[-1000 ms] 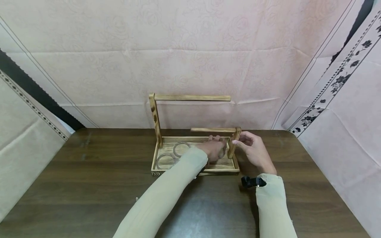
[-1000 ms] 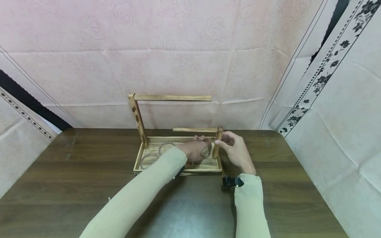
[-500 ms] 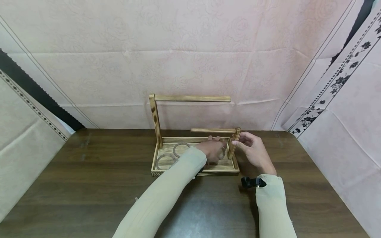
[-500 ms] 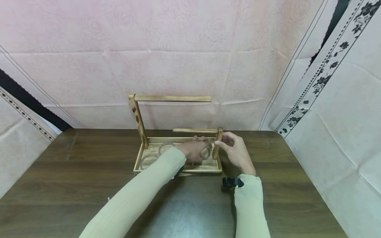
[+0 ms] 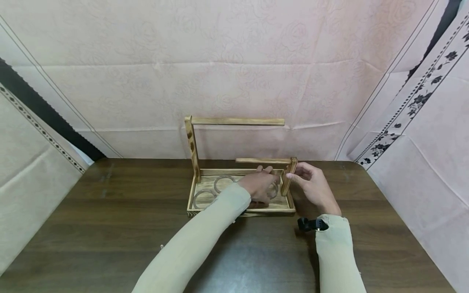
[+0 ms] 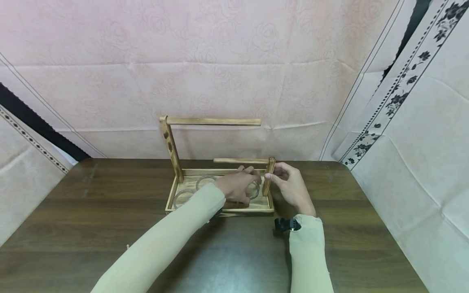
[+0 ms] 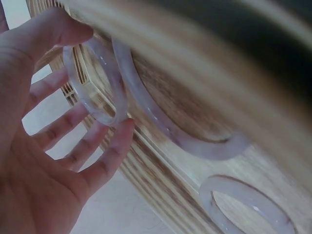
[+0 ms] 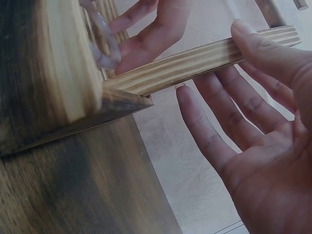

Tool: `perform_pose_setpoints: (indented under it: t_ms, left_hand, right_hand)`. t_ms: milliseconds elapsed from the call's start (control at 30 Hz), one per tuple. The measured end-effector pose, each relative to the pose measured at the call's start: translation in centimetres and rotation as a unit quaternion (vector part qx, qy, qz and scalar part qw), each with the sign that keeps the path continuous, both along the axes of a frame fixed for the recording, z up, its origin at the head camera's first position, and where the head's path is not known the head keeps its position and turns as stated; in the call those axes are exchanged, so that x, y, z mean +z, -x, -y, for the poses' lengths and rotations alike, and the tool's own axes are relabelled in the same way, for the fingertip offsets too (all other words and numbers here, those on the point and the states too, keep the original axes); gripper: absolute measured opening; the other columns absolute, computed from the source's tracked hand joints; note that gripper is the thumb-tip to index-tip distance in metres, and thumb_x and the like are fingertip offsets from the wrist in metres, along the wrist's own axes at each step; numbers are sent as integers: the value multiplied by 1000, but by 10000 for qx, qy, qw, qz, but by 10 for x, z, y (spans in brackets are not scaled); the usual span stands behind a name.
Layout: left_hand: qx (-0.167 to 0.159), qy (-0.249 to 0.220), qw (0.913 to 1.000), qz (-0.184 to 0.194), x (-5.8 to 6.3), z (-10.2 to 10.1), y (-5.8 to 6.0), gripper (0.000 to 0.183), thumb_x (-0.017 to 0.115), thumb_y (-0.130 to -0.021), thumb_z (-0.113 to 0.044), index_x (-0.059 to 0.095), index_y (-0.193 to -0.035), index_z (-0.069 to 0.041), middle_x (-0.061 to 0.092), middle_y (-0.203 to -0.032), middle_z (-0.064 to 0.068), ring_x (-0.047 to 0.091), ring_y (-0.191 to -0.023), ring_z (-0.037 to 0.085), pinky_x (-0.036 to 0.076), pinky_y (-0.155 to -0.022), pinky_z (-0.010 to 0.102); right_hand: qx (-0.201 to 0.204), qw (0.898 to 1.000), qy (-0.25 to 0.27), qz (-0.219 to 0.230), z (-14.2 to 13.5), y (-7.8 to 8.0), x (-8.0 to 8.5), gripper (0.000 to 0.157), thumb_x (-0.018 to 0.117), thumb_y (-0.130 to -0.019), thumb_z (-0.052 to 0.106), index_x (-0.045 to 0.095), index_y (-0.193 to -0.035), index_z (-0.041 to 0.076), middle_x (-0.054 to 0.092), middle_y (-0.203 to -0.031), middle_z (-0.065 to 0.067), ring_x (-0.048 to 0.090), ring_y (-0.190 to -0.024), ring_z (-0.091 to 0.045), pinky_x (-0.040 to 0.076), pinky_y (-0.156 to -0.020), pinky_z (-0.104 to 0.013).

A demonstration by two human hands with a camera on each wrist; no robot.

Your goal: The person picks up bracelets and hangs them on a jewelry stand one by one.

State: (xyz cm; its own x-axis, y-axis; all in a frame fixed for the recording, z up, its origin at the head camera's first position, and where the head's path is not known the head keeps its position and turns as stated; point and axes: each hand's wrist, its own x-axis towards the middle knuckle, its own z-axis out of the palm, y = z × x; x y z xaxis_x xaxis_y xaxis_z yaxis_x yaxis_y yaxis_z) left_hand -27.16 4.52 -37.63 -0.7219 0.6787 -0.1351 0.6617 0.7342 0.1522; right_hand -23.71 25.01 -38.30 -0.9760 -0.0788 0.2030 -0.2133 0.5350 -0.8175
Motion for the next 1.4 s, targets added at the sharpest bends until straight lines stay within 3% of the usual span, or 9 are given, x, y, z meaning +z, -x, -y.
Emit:
perform_pose_setpoints:
  t_ms: [167, 500, 800, 1033, 1400]
  left_hand:
    - [-37, -51, 9996, -265, -1, 1, 0, 63, 85, -81, -44, 59, -137, -28, 48, -128, -1, 45, -111, 22, 56, -74, 27]
    - [-164, -117, 9989, -424, 3, 5, -3, 85, 88, -76, -38, 49, -151, -26, 48, -135, 2, 49, -111, 22, 56, -70, 26]
    - [-157, -256, 9978, -599, 4, 15, -8, 79, 86, -75, -35, 51, -146, -26, 49, -141, 4, 55, -119, 28, 58, -73, 27]
    - [-143, -242, 9958, -874, 3, 19, -15, 76, 84, -76, -36, 51, -145, -28, 47, -148, 6, 54, -119, 26, 59, -74, 27]
    - [-305, -522, 9869, -1496, -1, 29, -22, 62, 78, -81, -37, 54, -137, -28, 53, -135, 4, 54, -113, 23, 58, -71, 27]
  right_hand:
    - [-7, 10000, -17, -1, -1, 0, 0, 32, 71, -97, 31, 68, -117, 7, 73, -109, -12, 67, -107, -21, 52, -88, -20]
    - [-52, 10000, 4, 35, -1, 0, 1, 33, 71, -97, 31, 67, -119, 6, 73, -111, -12, 67, -109, -21, 52, -92, -25]
    - [-63, 10000, 43, 17, 0, 0, 0, 31, 72, -97, 28, 68, -118, 5, 73, -110, -12, 67, -105, -18, 52, -87, -19]
    - [-63, 10000, 5, 56, 0, 0, -1, 33, 71, -98, 33, 68, -119, 8, 73, -111, -12, 67, -107, -21, 52, -91, -29]
    - [-34, 9999, 32, 100, 0, -1, 0, 33, 71, -97, 34, 68, -119, 9, 73, -111, -12, 67, -107, -22, 52, -91, -32]
